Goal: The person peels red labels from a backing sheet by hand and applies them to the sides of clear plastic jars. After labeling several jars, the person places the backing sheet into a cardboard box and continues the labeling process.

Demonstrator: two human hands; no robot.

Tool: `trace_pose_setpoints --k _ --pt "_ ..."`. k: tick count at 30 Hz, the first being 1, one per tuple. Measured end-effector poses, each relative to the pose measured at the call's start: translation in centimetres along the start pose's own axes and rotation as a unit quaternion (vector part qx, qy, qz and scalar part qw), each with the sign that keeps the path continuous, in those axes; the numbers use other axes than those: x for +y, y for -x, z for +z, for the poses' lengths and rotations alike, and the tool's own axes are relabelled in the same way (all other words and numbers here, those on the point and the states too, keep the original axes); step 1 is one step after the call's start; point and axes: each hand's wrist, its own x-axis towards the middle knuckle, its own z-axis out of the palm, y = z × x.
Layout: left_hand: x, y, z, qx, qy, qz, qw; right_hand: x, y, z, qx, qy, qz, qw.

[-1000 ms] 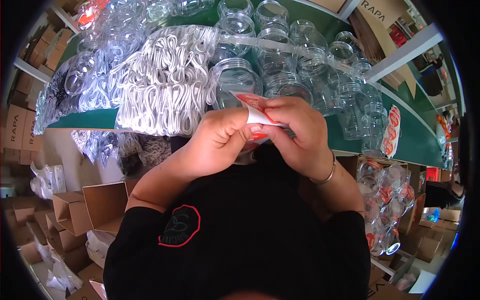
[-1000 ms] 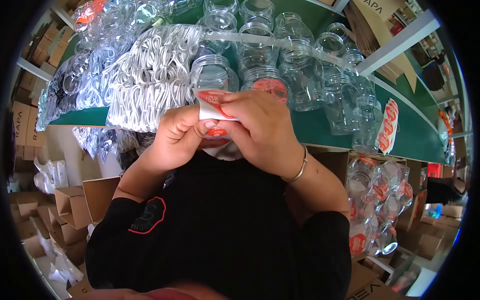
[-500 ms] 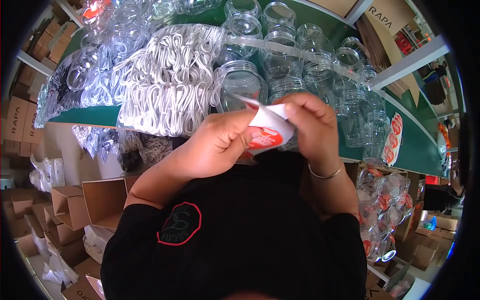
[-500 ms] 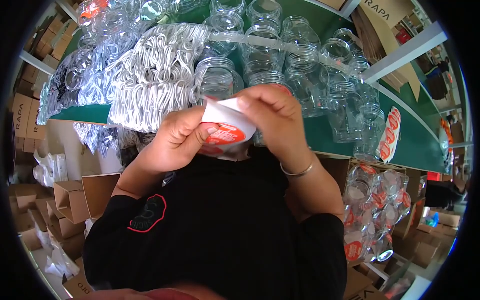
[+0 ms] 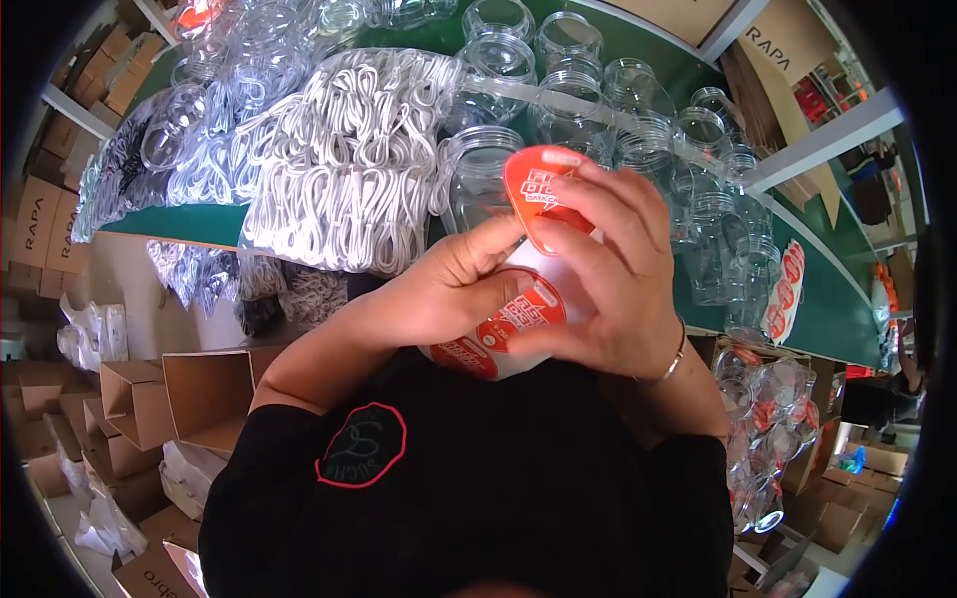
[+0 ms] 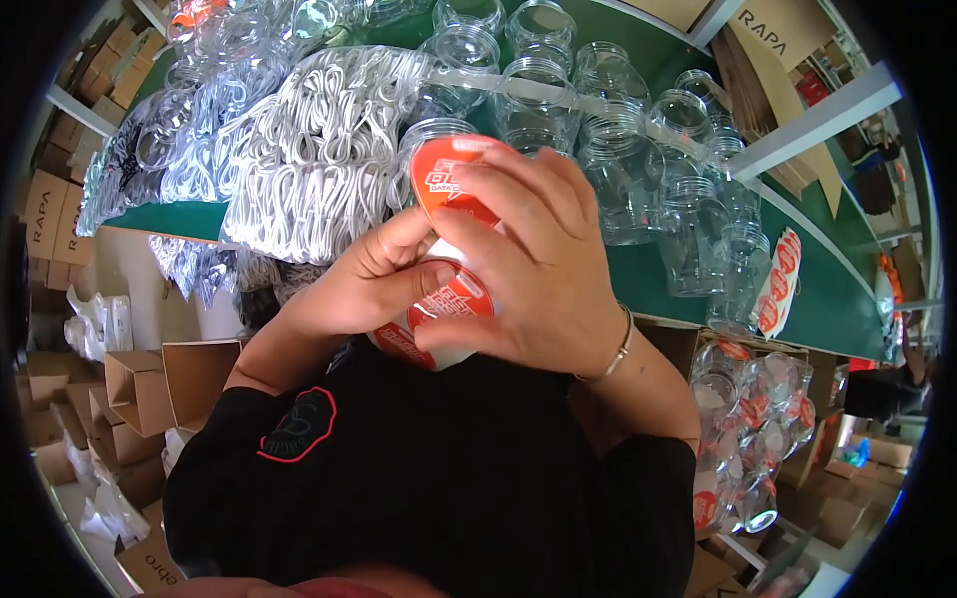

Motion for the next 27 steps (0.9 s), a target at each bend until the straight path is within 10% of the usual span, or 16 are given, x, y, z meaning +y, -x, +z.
trace_pose_setpoints --k 4,6,12,16,27 --pt "0.5 0.7 -0.8 -0.087 -0.091 -0.075 0.989 -0.1 0.5 -0.9 0.06 -0.358 0.364 0.858" --pt "0.3 0.9 -0.3 -0.077 -0.085 -0.072 0.991 1.6 1.4 -0.2 0.049 -0.526 0.403 0.748" --pt "0.5 1.0 0.3 -0.085 -0.129 -0.063 0.986 4.3 0.1 -1.1 0.187 -0.523 0.378 0.741" --pt "1.4 1.7 0.4 -0.135 -0.184 -0.076 0.971 9.1 -1.6 2.0 -0.058 -0.503 0.471 0.723" --pt "1.8 2.3 -0.2 -0.126 -0.195 -0.047 0.971 9.3 -4.8 6.6 -0.222 -0.401 0.441 0.772"
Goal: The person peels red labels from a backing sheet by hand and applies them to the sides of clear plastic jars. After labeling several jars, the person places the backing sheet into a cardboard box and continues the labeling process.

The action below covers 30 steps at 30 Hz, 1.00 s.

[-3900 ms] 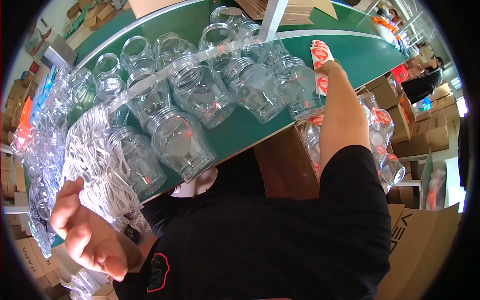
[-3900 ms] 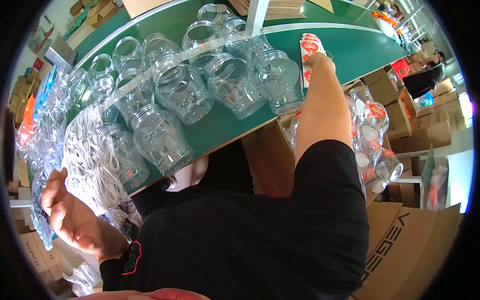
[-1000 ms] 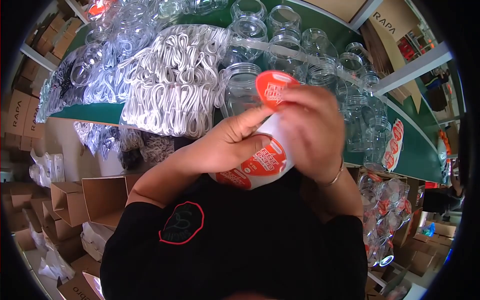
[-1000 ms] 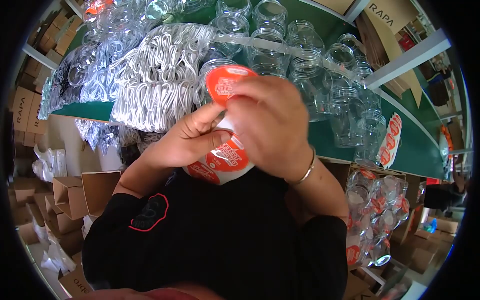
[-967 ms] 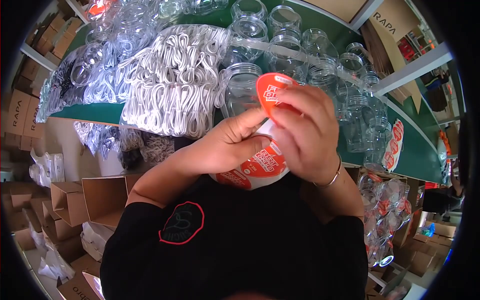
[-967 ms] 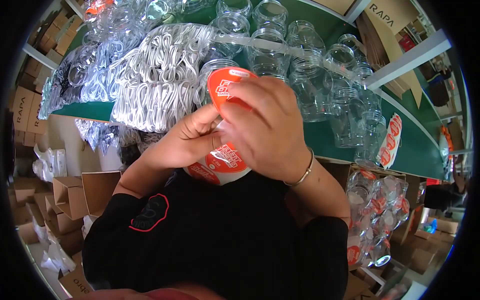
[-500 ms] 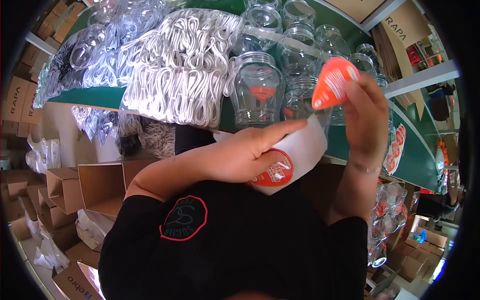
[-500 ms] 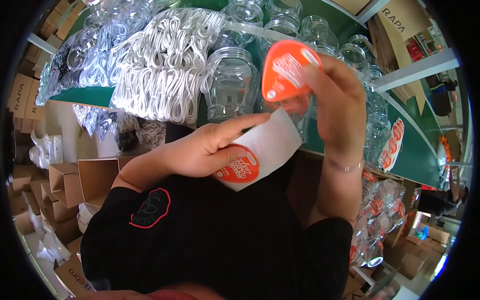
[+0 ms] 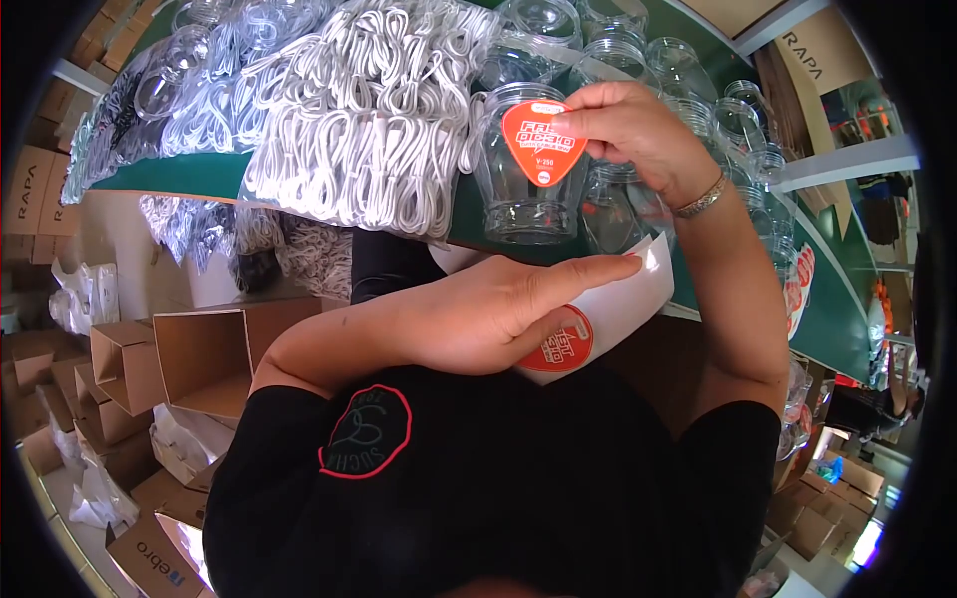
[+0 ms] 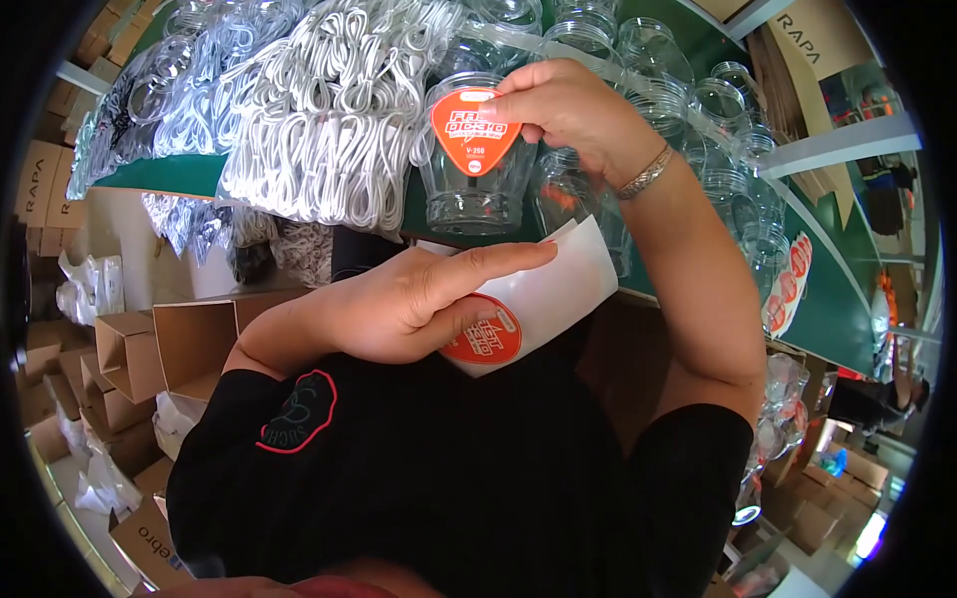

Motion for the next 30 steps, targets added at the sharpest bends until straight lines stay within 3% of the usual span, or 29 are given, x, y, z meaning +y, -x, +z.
trace_pose_setpoints --k 3,4,5,7,8,12,13,14,15,16,17,18,22,27,30 --pt "0.2 0.2 -0.2 0.002 0.012 -0.005 1.0 0.5 -0.2 0.7 -0.002 0.031 -0.007 1.0" --pt "0.1 0.3 -0.3 0.0 0.02 -0.02 1.0 0.8 0.0 1.2 0.038 0.134 -0.082 0.987" --pt "0.0 0.4 -0.4 -0.002 0.028 -0.035 0.999 1.1 0.3 1.6 0.077 0.235 -0.156 0.956" --pt "-0.3 0.6 -0.4 -0.009 0.045 -0.066 0.997 1.6 0.7 2.2 0.151 0.42 -0.292 0.846" --pt "-0.6 0.6 -0.3 -0.009 0.046 -0.067 0.997 1.7 0.6 2.1 0.151 0.419 -0.291 0.847" --pt "-2.7 0.5 0.2 0.187 0.036 0.104 0.976 2.1 0.3 1.0 0.306 0.456 -0.443 0.709" --pt "-2.4 0.6 -0.3 0.21 0.108 0.099 0.967 1.7 0.9 0.6 0.307 0.456 -0.443 0.709" --pt "-1.9 0.6 -0.8 0.233 0.18 0.094 0.951 0.7 2.2 0.1 0.225 0.286 -0.363 0.858" --pt "-1.8 0.5 -1.1 0.235 0.178 0.095 0.951 -0.7 3.7 -0.5 0.127 0.098 -0.261 0.952" --pt "-1.8 0.4 -1.4 0.282 0.229 0.09 0.927 -1.8 5.0 -0.9 0.019 -0.094 -0.142 0.985" --pt "-1.8 0.3 -1.6 0.328 0.279 0.085 0.898 -2.3 5.8 -0.9 -0.092 -0.279 -0.012 0.956" --pt "-1.9 0.2 -1.7 0.331 0.278 0.085 0.898 -2.2 6.1 -0.4 -0.095 -0.279 -0.013 0.955" --pt "-2.6 -0.7 -1.3 0.344 0.274 0.143 0.887 -1.5 6.6 2.6 0.059 -0.166 -0.049 0.983" --pt "-2.9 0.2 -1.9 0.282 0.264 0.098 0.917 -2.0 5.5 2.6 0.142 -0.203 -0.103 0.963" --pt "-2.2 0.1 -1.7 0.295 0.303 0.094 0.901 -2.3 4.8 2.7 0.148 -0.2 -0.12 0.961"
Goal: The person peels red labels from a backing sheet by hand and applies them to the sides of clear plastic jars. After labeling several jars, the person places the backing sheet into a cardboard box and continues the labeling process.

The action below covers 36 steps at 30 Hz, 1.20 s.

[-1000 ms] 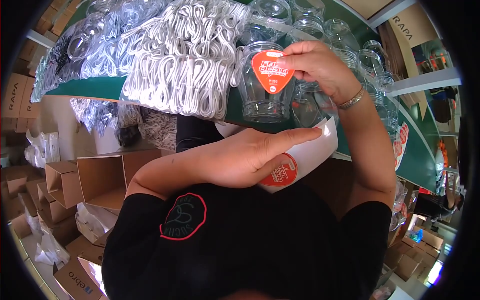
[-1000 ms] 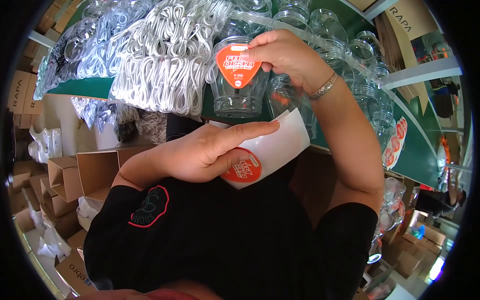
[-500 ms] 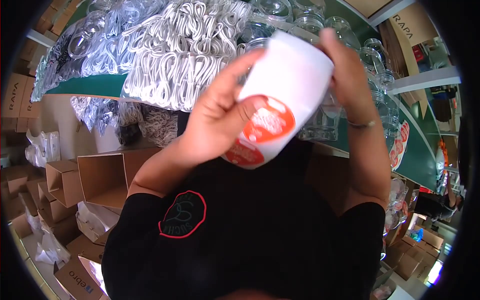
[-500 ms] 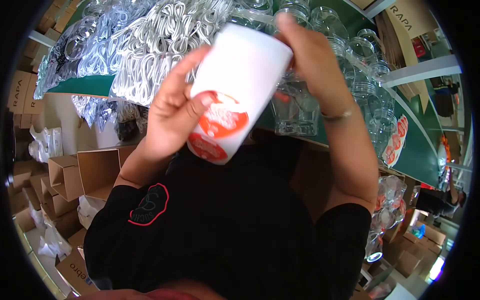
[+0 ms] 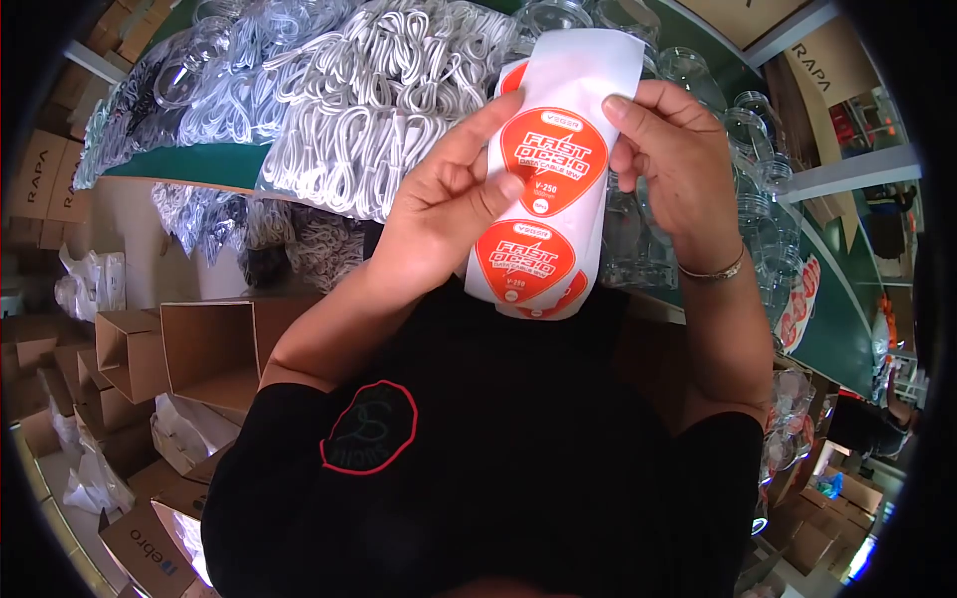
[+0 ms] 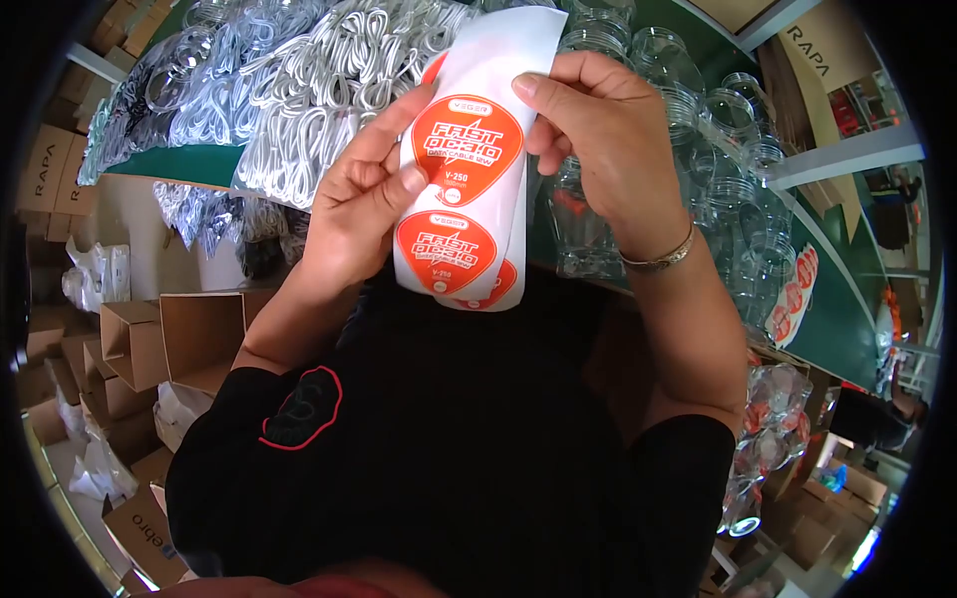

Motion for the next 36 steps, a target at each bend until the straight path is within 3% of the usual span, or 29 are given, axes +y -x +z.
trace_pose_setpoints --k 3,7,9,10,12,13,17,18,22,27,28,32,33,36 --pt "0.1 -0.2 0.4 0.018 0.036 -0.014 0.999 0.1 -0.5 0.4 0.006 -0.003 -0.018 1.0" --pt "0.1 -0.7 0.0 0.061 0.017 0.063 0.996 -0.1 -1.3 1.4 0.068 0.073 -0.154 0.983" --pt "0.8 -0.9 -0.5 0.057 -0.004 0.064 0.996 -0.1 0.0 1.5 0.076 0.305 -0.297 0.901" --pt "1.1 -0.9 -0.8 0.055 -0.023 0.061 0.996 -0.8 0.2 1.9 0.012 0.382 -0.436 0.815" --pt "1.6 -0.7 -1.2 0.05 -0.062 0.049 0.996 -1.4 1.4 3.3 -0.104 0.458 -0.431 0.77" --pt "1.7 -0.6 -1.2 0.05 -0.063 0.048 0.996 -1.2 1.6 3.7 -0.104 0.457 -0.431 0.771" --pt "1.7 -0.6 -1.3 0.003 -0.18 0.16 0.971 -0.4 1.7 4.2 -0.123 0.372 -0.363 0.845" --pt "1.7 -0.5 -1.4 0.001 -0.18 0.162 0.97 -0.3 1.7 4.3 -0.122 0.373 -0.365 0.844" --pt "2.3 -0.2 -2.5 -0.051 -0.334 0.24 0.91 -0.2 1.8 4.3 -0.175 0.266 -0.274 0.908" --pt "2.9 -0.7 -2.5 -0.052 -0.405 0.298 0.863 0.0 0.4 3.7 -0.223 0.158 -0.26 0.926" --pt "2.9 -0.8 -2.5 -0.053 -0.405 0.3 0.862 -0.2 0.3 3.6 -0.222 0.159 -0.261 0.926" --pt "2.6 -1.1 -2.4 -0.057 -0.394 0.297 0.868 -1.4 0.5 3.5 -0.19 0.142 -0.051 0.97" --pt "2.4 -1.2 -2.4 -0.058 -0.394 0.297 0.868 -1.4 0.5 3.5 -0.189 0.142 -0.051 0.97" --pt "1.8 -1.6 -2.1 0.024 -0.224 0.192 0.955 -1.5 0.3 3.6 -0.186 0.187 -0.178 0.948"
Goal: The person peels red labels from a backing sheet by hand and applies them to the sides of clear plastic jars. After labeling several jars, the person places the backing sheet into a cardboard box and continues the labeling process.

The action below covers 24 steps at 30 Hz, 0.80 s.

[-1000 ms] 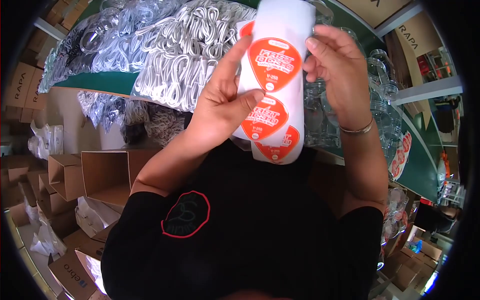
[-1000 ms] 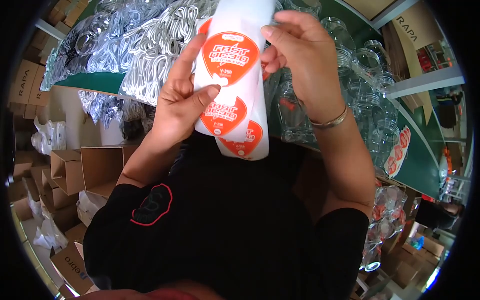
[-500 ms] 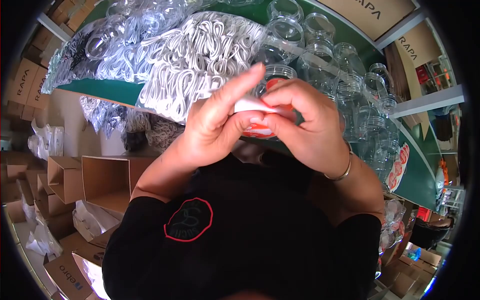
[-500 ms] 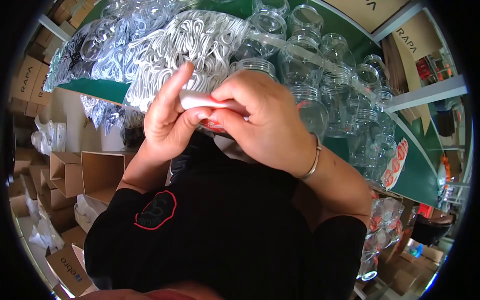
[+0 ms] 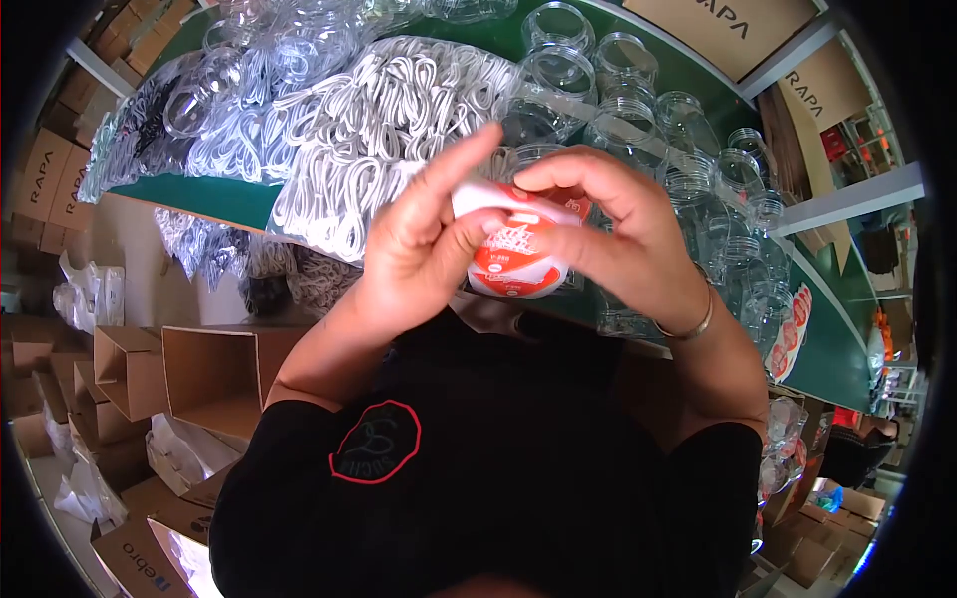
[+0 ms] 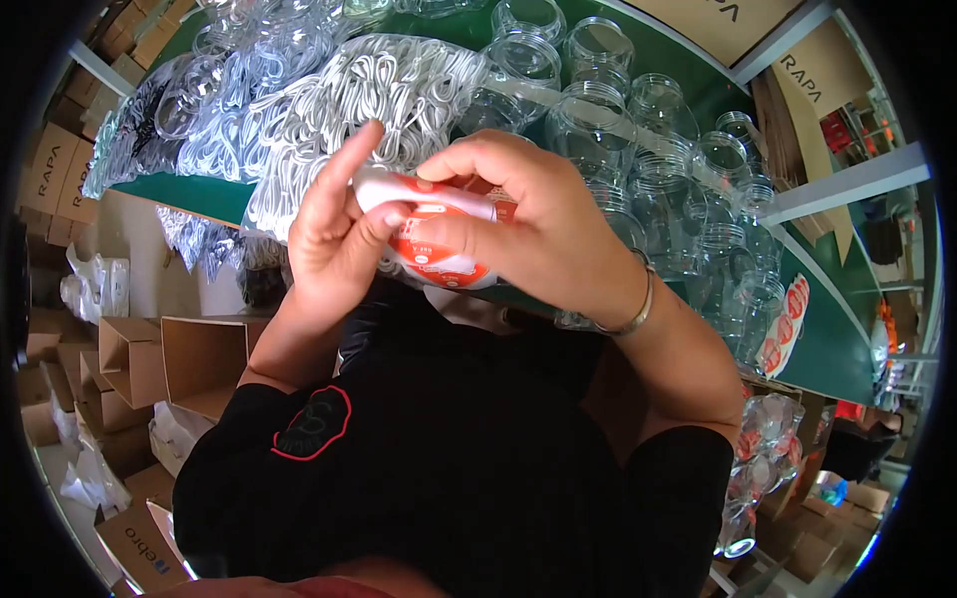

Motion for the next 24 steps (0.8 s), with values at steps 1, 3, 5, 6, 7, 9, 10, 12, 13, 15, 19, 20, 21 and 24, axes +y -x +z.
trace_pose_setpoints --k 1,3,5,6,7,9,10,12,13,15,19,20,21,24 --pt "-0.1 0.1 0.1 0.032 0.054 -0.049 0.997 0.1 0.0 0.2 0.002 0.021 -0.038 0.999" --pt "-0.3 0.3 0.0 0.027 0.02 -0.029 0.999 0.3 0.1 0.4 -0.006 0.05 -0.041 0.998" --pt "-0.5 0.1 -0.1 0.004 -0.045 0.022 0.999 0.6 0.3 0.4 -0.009 0.12 -0.055 0.991" --pt "-0.6 -0.1 -0.1 -0.008 -0.076 0.05 0.996 0.7 0.4 0.4 -0.01 0.156 -0.062 0.986" --pt "-0.6 -0.1 -0.1 -0.008 -0.076 0.049 0.996 0.9 0.4 0.4 -0.01 0.156 -0.062 0.986" --pt "-0.5 -0.2 -0.2 -0.034 -0.116 0.088 0.989 1.9 0.4 0.6 0.003 0.09 -0.065 0.994" --pt "-0.4 -0.3 -0.3 -0.048 -0.137 0.108 0.984 2.3 0.4 0.7 0.011 0.057 -0.066 0.996" --pt "-0.3 -0.1 -0.5 -0.064 -0.156 0.126 0.978 2.4 0.4 0.6 0.02 0.024 -0.067 0.997" --pt "-0.3 0.0 -0.6 -0.076 -0.164 0.124 0.976 2.1 0.4 0.3 0.012 0.003 -0.011 1.0" --pt "-0.2 0.3 -0.8 -0.101 -0.18 0.118 0.971 1.5 0.2 -0.2 -0.005 -0.04 0.102 0.994" --pt "-0.3 0.2 -0.4 -0.081 -0.186 0.118 0.972 1.4 0.4 0.0 -0.02 -0.086 0.133 0.987" --pt "-0.4 0.2 -0.3 -0.064 -0.186 0.12 0.973 1.4 0.4 0.1 -0.024 -0.098 0.12 0.988" --pt "-0.4 0.1 -0.3 -0.047 -0.185 0.123 0.974 1.4 0.3 0.2 -0.029 -0.109 0.106 0.988" --pt "0.1 0.3 -0.8 -0.079 -0.185 0.109 0.974 1.9 0.6 -0.1 -0.022 -0.087 0.103 0.991"
